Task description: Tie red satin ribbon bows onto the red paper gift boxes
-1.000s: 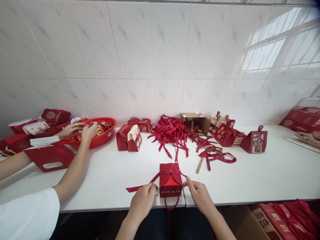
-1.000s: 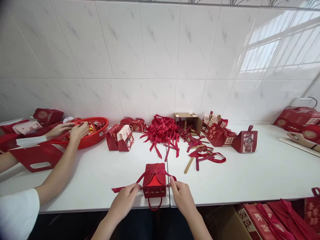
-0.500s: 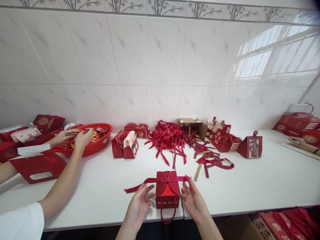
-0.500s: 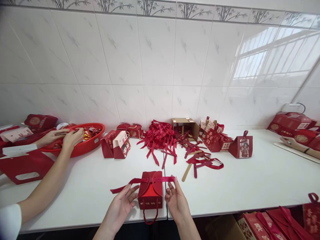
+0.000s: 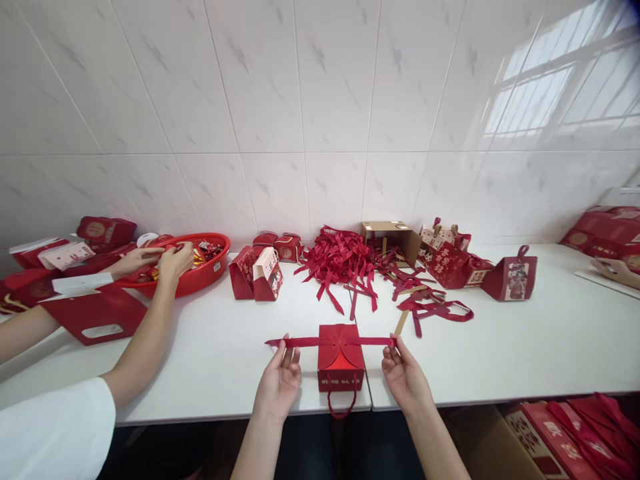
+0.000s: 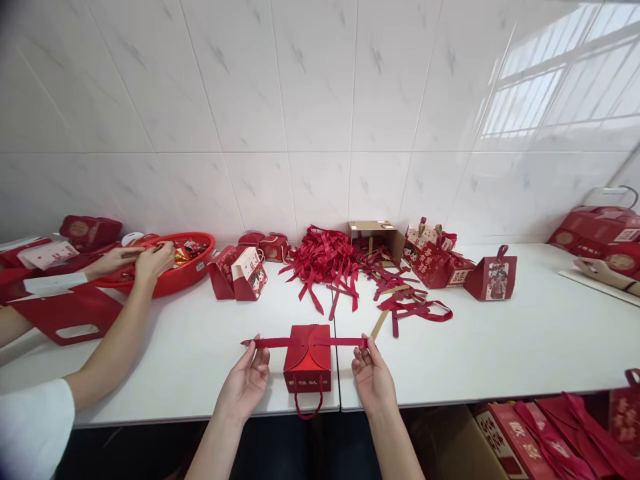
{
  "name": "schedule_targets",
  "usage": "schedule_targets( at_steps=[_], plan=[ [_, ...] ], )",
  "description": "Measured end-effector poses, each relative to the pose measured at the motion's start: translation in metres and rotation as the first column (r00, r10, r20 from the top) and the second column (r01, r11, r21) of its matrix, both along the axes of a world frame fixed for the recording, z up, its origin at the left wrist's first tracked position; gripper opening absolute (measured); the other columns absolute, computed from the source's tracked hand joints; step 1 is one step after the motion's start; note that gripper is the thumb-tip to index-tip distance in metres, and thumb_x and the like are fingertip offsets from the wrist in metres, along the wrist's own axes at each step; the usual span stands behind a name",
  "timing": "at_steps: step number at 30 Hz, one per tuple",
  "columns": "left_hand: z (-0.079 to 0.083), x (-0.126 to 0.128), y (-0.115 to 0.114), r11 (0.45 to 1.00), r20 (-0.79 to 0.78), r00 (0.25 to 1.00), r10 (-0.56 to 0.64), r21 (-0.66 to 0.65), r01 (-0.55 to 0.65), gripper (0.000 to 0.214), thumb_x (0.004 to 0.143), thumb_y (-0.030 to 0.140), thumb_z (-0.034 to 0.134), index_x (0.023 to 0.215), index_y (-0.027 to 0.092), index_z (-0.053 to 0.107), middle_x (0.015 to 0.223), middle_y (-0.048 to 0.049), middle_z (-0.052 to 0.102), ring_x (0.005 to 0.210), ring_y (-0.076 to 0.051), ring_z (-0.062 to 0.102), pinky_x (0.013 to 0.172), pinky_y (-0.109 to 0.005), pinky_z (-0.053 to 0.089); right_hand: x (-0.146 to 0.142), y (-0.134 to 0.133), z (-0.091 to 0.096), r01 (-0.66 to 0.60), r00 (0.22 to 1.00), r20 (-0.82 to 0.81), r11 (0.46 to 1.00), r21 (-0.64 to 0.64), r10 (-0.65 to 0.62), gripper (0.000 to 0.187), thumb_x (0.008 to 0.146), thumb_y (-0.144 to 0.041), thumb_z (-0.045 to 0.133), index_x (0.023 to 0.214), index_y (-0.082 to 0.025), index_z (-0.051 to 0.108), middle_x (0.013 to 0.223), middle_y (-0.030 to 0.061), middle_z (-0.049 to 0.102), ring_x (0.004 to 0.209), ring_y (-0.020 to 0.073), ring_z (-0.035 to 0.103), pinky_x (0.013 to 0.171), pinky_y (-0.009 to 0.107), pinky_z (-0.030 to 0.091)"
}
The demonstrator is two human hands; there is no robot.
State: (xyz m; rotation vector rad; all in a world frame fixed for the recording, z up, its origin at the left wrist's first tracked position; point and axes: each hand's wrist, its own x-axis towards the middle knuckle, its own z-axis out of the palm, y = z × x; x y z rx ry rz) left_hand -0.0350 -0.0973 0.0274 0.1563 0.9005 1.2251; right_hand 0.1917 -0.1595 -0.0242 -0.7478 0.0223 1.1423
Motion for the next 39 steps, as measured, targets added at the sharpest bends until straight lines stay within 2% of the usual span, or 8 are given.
schedule_targets(
  at_steps=[5, 9, 16, 21, 25, 30, 35, 39],
  plan=[
    [-0.008, 0.002, -0.003, 0.997, 0.013, 0.999, 0.03, -0.074, -0.029, 0.015, 0.09, 0.008, 0.051, 0.088, 0.015, 0.064, 0.068, -0.0004, 0.063, 0.057, -0.009, 0.066, 0.038, -0.012, 0.042, 0.0, -0.007, -0.007, 0.034, 0.998, 0.058, 0.996, -0.079, -0.029, 0.019, 0.071, -0.026, 0.075, 0.087, -0.02, 0.067, 0.066, -0.0029, 0.064, 0.056, 0.009, 0.061, 0.047, 0.018, 0.05],
    [-0.006, 0.002, -0.004, 0.996, -0.033, 0.996, 0.081, -0.029, -0.081, 0.014, 0.089, 0.011, 0.053, 0.084, 0.015, 0.065, 0.07, -0.001, 0.064, 0.059, -0.009, 0.066, 0.04, -0.012, 0.043, 0.001, -0.01, -0.003, 0.118, 0.982, 0.155, 0.99, -0.078, -0.105, 0.023, 0.069, -0.031, 0.077, 0.087, -0.02, 0.067, 0.081, -0.0002, 0.069, 0.068, 0.0113, 0.065, 0.055, 0.02, 0.053],
    [0.023, -0.007, 0.003, 0.959, -0.211, 0.96, 0.186, 0.253, -0.13, 0.004, 0.082, 0.023, 0.064, 0.084, 0.022, 0.068, 0.086, 0.0037, 0.068, 0.069, -0.009, 0.066, 0.048, -0.014, 0.042, 0.017, -0.01, 0.041, 0.256, 0.88, 0.403, 0.966, 0.043, -0.252, 0.032, 0.07, -0.044, 0.074, 0.087, -0.018, 0.066, 0.08, 0.0008, 0.066, 0.064, 0.0109, 0.061, 0.059, 0.024, 0.052],
    [0.06, -0.01, 0.009, 0.876, -0.34, 0.915, 0.218, 0.482, -0.03, 0.026, 0.061, 0.028, 0.081, 0.08, 0.016, 0.069, 0.082, -0.0017, 0.069, 0.072, -0.014, 0.063, 0.051, -0.018, 0.042, 0.031, -0.007, 0.087, 0.255, 0.725, 0.614, 0.949, 0.184, -0.313, 0.037, 0.072, -0.044, 0.073, 0.096, -0.016, 0.067, 0.089, 0.004, 0.067, 0.07, 0.0126, 0.06, 0.062, 0.025, 0.05],
    [0.093, -0.002, 0.012, 0.781, -0.41, 0.87, 0.275, 0.623, 0.047, 0.027, 0.059, 0.027, 0.082, 0.079, 0.015, 0.069, 0.079, -0.0018, 0.069, 0.07, -0.013, 0.06, 0.053, -0.02, 0.045, 0.032, -0.003, 0.123, 0.221, 0.567, 0.753, 0.942, 0.253, -0.335, 0.029, 0.077, -0.043, 0.069, 0.088, -0.015, 0.068, 0.076, 0.0022, 0.065, 0.07, 0.0128, 0.059, 0.065, 0.025, 0.049],
    [0.129, 0.014, 0.012, 0.672, -0.497, 0.824, 0.271, 0.711, 0.208, 0.027, 0.058, 0.026, 0.082, 0.08, 0.013, 0.071, 0.075, -0.0037, 0.07, 0.063, -0.012, 0.057, 0.05, -0.021, 0.044, 0.016, 0.004, 0.164, 0.06, 0.312, 0.902, 0.953, 0.296, -0.3, 0.028, 0.077, -0.043, 0.067, 0.084, -0.016, 0.068, 0.072, 0.0025, 0.065, 0.063, 0.0135, 0.058, 0.054, 0.024, 0.047],
    [0.15, 0.028, 0.01, 0.567, -0.572, 0.764, 0.299, 0.751, 0.34, 0.025, 0.067, 0.032, 0.076, 0.083, 0.013, 0.071, 0.07, -0.0029, 0.068, 0.055, -0.01, 0.054, 0.05, -0.021, 0.042, -0.002, 0.014, 0.189, -0.088, 0.299, 0.916, 0.948, 0.305, -0.267, 0.028, 0.08, -0.043, 0.064, 0.071, -0.017, 0.061, 0.062, -0.0006, 0.059, 0.055, 0.0107, 0.055, 0.052, 0.022, 0.046],
    [0.155, 0.038, 0.011, 0.54, -0.602, 0.776, 0.191, 0.724, 0.429, 0.023, 0.076, 0.037, 0.069, 0.079, 0.014, 0.068, 0.068, -0.0023, 0.068, 0.06, -0.012, 0.06, 0.061, -0.024, 0.047, -0.01, 0.025, 0.194, -0.309, 0.471, 0.874, 0.906, 0.289, -0.118, 0.028, 0.082, -0.044, 0.062, 0.076, -0.017, 0.06, 0.065, -0.0007, 0.062, 0.058, 0.0107, 0.06, 0.061, 0.024, 0.051]
  ],
)
